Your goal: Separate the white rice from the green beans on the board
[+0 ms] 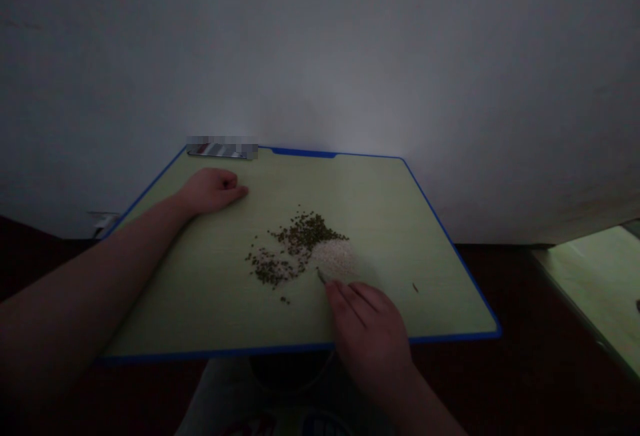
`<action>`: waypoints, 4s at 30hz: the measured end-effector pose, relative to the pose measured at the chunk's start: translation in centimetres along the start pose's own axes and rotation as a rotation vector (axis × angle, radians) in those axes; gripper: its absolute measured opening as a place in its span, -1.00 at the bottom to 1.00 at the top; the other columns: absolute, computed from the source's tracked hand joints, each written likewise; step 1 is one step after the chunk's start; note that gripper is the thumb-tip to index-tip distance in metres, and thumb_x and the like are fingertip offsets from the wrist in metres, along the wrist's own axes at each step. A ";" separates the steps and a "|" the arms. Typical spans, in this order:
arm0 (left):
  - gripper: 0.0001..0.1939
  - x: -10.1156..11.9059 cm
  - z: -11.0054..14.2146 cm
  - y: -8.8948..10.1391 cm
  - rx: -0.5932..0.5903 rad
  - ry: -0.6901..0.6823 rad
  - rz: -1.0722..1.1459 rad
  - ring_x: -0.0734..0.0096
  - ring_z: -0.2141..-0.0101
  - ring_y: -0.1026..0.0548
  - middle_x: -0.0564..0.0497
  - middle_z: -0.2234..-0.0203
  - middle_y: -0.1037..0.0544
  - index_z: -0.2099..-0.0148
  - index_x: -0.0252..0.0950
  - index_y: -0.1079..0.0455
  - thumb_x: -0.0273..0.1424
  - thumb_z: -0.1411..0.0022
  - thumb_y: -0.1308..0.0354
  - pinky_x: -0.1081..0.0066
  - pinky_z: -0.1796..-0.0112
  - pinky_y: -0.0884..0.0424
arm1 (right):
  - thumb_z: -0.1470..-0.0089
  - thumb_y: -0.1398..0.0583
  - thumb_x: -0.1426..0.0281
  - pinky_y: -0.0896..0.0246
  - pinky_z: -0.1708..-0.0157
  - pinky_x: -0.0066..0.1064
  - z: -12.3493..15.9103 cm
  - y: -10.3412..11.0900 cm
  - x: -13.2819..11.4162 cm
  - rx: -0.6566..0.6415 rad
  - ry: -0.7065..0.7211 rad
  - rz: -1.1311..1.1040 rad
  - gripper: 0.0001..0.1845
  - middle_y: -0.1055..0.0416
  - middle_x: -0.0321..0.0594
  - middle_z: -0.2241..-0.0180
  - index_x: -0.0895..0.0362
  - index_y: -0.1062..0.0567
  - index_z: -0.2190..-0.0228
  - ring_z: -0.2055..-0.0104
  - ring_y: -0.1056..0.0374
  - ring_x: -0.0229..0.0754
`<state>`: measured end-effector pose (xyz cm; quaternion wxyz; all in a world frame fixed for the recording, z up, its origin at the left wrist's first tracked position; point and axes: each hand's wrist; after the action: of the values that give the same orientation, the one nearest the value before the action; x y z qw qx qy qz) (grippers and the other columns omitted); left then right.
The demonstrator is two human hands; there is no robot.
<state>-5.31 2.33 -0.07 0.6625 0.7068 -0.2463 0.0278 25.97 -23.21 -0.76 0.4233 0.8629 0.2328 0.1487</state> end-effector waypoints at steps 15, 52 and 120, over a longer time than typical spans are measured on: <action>-0.64 0.0 0.0 -0.1 -0.032 0.006 -0.107 0.37 0.53 -0.24 0.04 0.65 -0.29 0.54 -0.21 -0.24 -0.06 -0.11 -0.04 0.33 0.45 -0.07 | -0.21 -0.07 0.57 -0.54 0.23 -0.22 -0.2 0.1 -0.4 0.002 0.002 -0.126 -0.71 -0.64 -0.10 0.23 0.24 -0.50 0.08 0.29 -0.55 -0.10; -0.64 0.2 -0.1 0.0 -0.027 0.002 -0.092 0.40 0.56 -0.22 0.06 0.69 -0.25 0.56 -0.20 -0.19 -0.08 -0.10 -0.06 0.33 0.47 -0.07 | -0.22 -0.01 0.62 -0.44 0.20 -0.23 -0.2 -0.5 -1.7 -0.025 0.055 -0.080 -0.64 -0.63 -0.10 0.18 0.26 -0.53 0.08 0.23 -0.51 -0.11; -0.64 -0.1 -0.1 -0.1 -0.032 -0.010 -0.118 0.35 0.54 -0.26 0.03 0.67 -0.30 0.54 -0.21 -0.31 -0.06 -0.12 -0.05 0.31 0.45 -0.11 | -0.10 -0.08 0.64 -0.50 0.19 -0.25 -1.2 0.0 -0.8 0.013 0.013 -0.266 -0.62 -0.64 -0.12 0.23 0.20 -0.51 0.08 0.26 -0.54 -0.12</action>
<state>-5.35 2.41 -0.17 0.6731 0.7094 -0.2080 -0.0190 24.77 -22.81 -0.14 0.4322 0.8261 0.3489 0.0951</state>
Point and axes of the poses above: each hand's wrist, its own z-axis away from the middle knuckle, its own y-axis out of the back of the hand, x = y × z
